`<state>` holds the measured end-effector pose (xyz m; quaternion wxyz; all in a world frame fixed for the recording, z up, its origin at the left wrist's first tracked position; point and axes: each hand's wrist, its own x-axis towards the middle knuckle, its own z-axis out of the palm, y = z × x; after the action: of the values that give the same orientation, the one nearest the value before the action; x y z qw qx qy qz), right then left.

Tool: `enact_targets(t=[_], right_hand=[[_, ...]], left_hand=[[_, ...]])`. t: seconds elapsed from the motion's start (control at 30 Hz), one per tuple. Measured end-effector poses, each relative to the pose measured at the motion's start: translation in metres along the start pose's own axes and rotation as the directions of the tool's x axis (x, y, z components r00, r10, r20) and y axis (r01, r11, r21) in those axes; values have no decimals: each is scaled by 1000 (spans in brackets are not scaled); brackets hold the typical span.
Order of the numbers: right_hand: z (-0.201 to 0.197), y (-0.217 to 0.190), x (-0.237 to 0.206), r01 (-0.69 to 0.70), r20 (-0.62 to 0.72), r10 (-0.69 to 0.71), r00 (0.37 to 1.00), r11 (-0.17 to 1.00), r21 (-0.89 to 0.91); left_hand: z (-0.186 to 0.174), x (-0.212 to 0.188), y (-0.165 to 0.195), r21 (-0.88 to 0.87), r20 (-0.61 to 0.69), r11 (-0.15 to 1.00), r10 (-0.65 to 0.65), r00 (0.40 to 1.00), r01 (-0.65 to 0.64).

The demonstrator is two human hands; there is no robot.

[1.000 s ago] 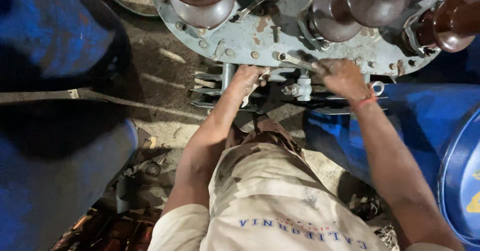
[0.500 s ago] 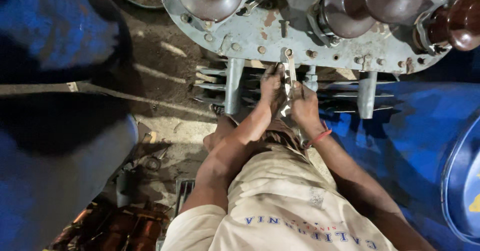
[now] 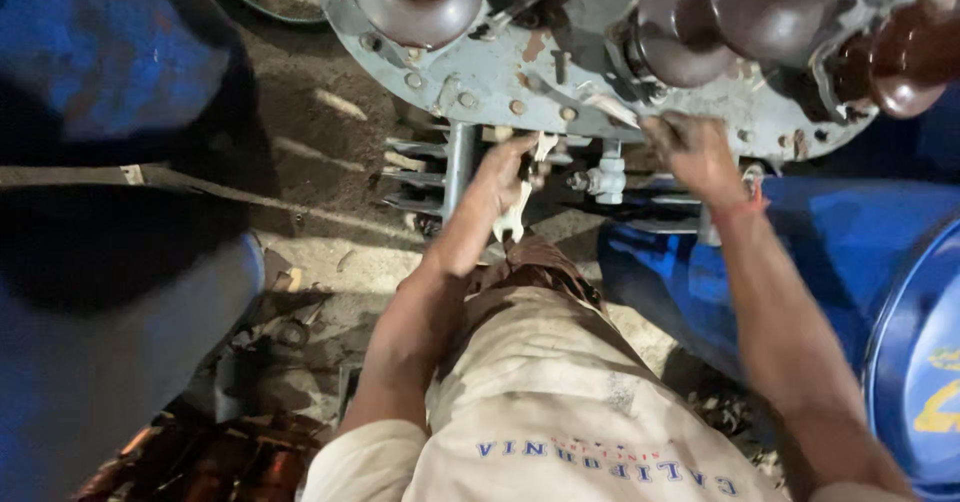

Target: The person uses wrenches to tighten bolts on a metal electrical assembly with ceramic insulators mounted on a frame, working bolt by bolt around the assembly and repositioning the wrenches between fasteners.

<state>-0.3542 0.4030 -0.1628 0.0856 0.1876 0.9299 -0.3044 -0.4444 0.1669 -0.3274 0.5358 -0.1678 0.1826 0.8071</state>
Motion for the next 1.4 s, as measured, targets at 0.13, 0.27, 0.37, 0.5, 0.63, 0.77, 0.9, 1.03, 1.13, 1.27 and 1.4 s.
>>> enact_targets(t=[0.13, 0.27, 0.37, 0.5, 0.63, 0.77, 0.9, 1.03, 1.13, 1.27, 1.4], right_hand=[[60, -25, -38, -258, 92, 278, 956, 653, 712], [98, -49, -62, -439, 46, 493, 869, 724, 532], [105, -61, -66, -445, 48, 497, 866, 724, 528], [96, -63, -61, -379, -75, 415, 907, 880, 286], [63, -37, -41, 61, -123, -72, 990, 994, -94], [31, -6, -8, 227, -1, -238, 971, 927, -299], [38, -7, 11, 155, 88, -141, 986, 970, -188], [51, -15, 14, 21, 158, -14, 987, 999, -44], [48, -12, 18, 175, 126, -165, 978, 981, -78], [43, 7, 28, 333, 131, -319, 939, 938, -95], [51, 24, 37, 332, 141, -316, 938, 937, -111]], left_hand=[[5, 2, -20, -247, -211, 968, -103, 972, 48], [15, 26, -31, -207, 146, 962, 210, 967, -177], [11, 36, -35, -357, 263, 933, 60, 963, 40], [7, 47, -37, -263, 215, 953, 211, 954, -151], [11, 56, -41, -53, -142, 987, 143, 979, -152], [12, 57, -44, -154, -257, 946, 240, 936, -285], [5, 55, -39, -343, -124, 833, 418, 900, -434], [4, 42, -31, -437, -103, 784, 444, 890, -442], [7, 26, -23, -517, -97, 781, 354, 930, -351], [8, 26, -19, -398, -248, 829, 314, 916, -392], [-9, 54, -21, -323, -233, 865, 321, 918, -385]])
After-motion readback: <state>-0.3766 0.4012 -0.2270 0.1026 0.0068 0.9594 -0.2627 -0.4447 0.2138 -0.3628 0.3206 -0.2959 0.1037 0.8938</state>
